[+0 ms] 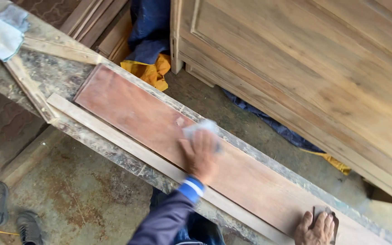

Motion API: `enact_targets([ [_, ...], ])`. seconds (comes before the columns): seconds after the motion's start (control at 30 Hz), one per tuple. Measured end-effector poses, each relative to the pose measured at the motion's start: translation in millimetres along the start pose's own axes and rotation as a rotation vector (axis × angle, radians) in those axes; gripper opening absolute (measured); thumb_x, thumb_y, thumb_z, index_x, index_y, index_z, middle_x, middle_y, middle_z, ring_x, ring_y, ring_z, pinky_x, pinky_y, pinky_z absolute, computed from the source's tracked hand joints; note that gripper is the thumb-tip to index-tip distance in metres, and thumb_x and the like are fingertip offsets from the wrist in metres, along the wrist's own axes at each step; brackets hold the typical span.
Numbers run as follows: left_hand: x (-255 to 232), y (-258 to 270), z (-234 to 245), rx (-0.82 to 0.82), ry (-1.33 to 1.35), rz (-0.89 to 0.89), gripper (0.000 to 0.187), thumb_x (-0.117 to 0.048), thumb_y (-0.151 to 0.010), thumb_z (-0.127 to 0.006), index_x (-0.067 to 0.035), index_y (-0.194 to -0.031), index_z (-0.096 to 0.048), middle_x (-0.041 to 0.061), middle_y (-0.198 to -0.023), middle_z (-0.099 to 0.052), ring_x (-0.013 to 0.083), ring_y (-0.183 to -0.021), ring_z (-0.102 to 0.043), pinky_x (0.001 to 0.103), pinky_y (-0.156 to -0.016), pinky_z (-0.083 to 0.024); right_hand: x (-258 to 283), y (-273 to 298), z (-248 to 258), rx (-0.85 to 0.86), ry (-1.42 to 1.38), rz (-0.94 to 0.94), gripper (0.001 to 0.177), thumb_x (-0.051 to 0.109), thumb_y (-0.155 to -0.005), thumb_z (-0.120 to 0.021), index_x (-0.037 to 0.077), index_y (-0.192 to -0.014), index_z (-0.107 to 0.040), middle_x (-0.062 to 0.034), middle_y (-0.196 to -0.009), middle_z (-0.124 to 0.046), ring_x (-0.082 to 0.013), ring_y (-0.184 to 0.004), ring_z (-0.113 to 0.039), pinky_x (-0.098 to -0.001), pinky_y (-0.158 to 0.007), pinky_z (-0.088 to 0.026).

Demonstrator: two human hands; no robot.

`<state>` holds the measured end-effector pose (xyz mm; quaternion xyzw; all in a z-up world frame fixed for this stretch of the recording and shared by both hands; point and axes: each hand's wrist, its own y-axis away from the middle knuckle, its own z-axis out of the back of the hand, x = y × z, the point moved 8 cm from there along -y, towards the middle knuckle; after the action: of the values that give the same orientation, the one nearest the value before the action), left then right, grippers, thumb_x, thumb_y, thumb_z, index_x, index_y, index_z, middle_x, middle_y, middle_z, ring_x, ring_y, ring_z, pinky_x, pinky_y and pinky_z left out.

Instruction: Sanding a long piece of wood by hand using sandpaper on a workbench.

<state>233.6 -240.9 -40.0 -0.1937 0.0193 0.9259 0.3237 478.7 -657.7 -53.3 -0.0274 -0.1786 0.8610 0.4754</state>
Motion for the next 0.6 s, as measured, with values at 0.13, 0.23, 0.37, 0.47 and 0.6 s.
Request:
enact_targets([
  [0.13, -146.2, 47.8, -19.5, 0.224, -0.161, -0.529, 0.071, -0.049, -0.097, -0.053, -0.024, -0.16, -0.03, 0.009, -0.171, -0.021, 0.0309, -0.16, -0.018, 0.068, -0.124, -0.006, -16.6, -3.0, -7.5, -0.093, 0.03, 0.069, 0.055, 0.037, -0.103, -0.068, -0.012, -0.128, -0.068, -0.0348, -0.135, -0.063, -0.0483, -0.128, -0.06, -0.0484, -0.12, -0.046],
  [0.23, -120.2, 50.6, -40.2, 0.342, -0.031, -0.586, 0.078, -0.053, -0.099, -0.048, -0.018, -0.165, -0.025, 0.01, -0.174, -0.019, 0.0297, -0.162, -0.018, 0.066, -0.125, -0.008, -33.6, 0.7, -20.8, -0.136, 0.031, 0.116, 0.054, 0.036, -0.101, -0.069, -0.012, -0.126, -0.069, -0.0347, -0.131, -0.064, -0.0488, -0.123, -0.063, -0.0488, -0.117, -0.049],
  [0.37, 26.8, -0.5, 8.4, 0.177, 0.125, -0.364, 0.075, -0.054, -0.105, -0.044, -0.02, -0.167, -0.018, 0.011, -0.175, -0.016, 0.0284, -0.162, -0.013, 0.065, -0.127, -0.011, 104.2, -27.8, 4.5, 0.021, -0.155, 0.169, 0.03, 0.023, -0.1, -0.062, 0.0, -0.117, -0.069, -0.0264, -0.11, -0.067, -0.0428, -0.106, -0.06, -0.0483, -0.107, -0.047],
  [0.47, 128.1, -39.8, 71.9, 0.059, -0.146, -0.1, 0.088, -0.05, -0.095, -0.058, -0.02, -0.165, -0.015, 0.011, -0.172, -0.011, 0.0295, -0.159, -0.009, 0.076, -0.121, -0.006, 272.1, -50.9, 23.0, 0.149, -0.357, 0.185, 0.033, 0.022, -0.096, -0.061, 0.011, -0.127, -0.062, -0.0146, -0.131, -0.062, -0.0357, -0.137, -0.054, -0.051, -0.122, -0.038],
  [0.6, 164.2, -56.3, 95.5, 0.12, -0.144, 0.061, 0.084, -0.05, -0.092, -0.061, -0.02, -0.162, -0.025, 0.012, -0.17, -0.017, 0.0323, -0.156, -0.014, 0.079, -0.115, -0.002, 450.8, -39.7, 8.1, 0.322, -0.479, 0.509, 0.064, 0.034, -0.097, -0.064, 0.003, -0.151, -0.047, -0.0232, -0.16, -0.042, -0.0394, -0.15, -0.035, -0.0506, -0.124, -0.026],
])
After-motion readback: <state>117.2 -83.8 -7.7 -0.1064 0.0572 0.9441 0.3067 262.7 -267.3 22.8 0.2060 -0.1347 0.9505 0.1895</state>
